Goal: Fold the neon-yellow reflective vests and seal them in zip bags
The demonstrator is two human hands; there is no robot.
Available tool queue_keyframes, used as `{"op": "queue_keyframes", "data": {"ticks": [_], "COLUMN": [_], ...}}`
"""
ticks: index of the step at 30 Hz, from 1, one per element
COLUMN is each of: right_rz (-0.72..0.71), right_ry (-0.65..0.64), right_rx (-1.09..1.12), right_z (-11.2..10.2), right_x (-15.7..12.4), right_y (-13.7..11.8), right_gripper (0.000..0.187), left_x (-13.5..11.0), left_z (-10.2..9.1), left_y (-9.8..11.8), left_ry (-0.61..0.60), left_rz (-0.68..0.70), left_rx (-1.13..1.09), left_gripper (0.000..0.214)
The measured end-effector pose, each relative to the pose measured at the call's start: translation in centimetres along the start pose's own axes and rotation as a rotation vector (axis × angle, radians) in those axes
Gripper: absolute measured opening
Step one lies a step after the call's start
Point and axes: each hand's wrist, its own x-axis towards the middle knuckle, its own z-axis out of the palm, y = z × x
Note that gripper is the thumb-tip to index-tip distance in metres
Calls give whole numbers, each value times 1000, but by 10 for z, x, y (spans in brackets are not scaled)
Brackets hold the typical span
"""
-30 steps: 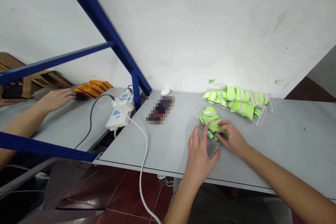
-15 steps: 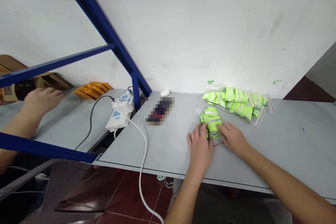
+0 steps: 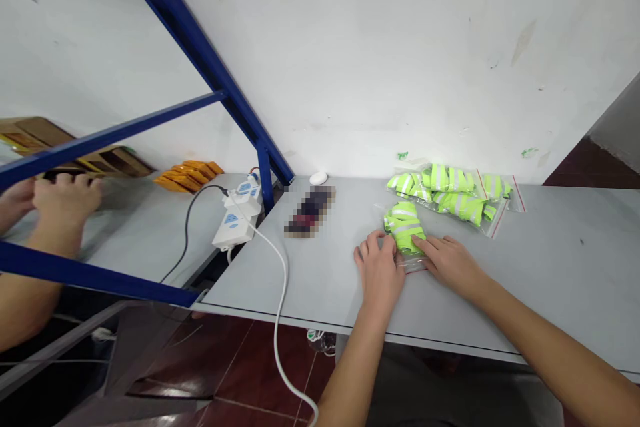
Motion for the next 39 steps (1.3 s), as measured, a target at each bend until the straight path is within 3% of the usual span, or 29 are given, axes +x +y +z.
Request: {"op": "queue_keyframes", "data": {"ticks": [3, 6, 9, 12, 15, 21, 24, 29, 33, 36, 39], "right_rz": [33, 144, 396, 566, 527, 290, 226, 124, 84, 120, 192], "right_ry": [15, 37, 44, 24, -2, -125, -168, -115, 221, 503, 599], "right_rx": [16, 51, 151, 254, 287, 497, 541, 538, 544, 613, 802], "right_z": [1, 3, 4, 4, 0, -20, -29, -31, -28, -35, -50], "right_x": [1, 1, 4, 7, 6, -5, -6, -3, -3, -1, 8], "right_y": [-2, -3, 0, 6, 13, 24, 23, 12, -1, -9, -11], "right_gripper": [43, 46, 39, 21, 15, 38, 36, 34, 17, 17, 16], "left_x": [-3, -3, -1, -1, -4, -9, -7, 0, 9, 18, 30], "left_z": [1, 4, 7, 7, 0, -16, -15, -14, -20, -27, -40], "left_y": [-3, -8, -11, -11, -10, -29, -41, -36, -9, 14, 34], "left_ry": [16, -115, -233, -244, -237, -243, -150, 162, 447, 656, 665], "left_rz": [138, 251, 239, 206, 219, 356, 480, 643, 588, 492, 268], "left_rx": [-197, -349, -407, -421, -426, -424, -292, -178, -364, -586, -827], "left_gripper": [44, 69, 77, 76, 69, 49, 27, 26, 24, 22, 12]}}
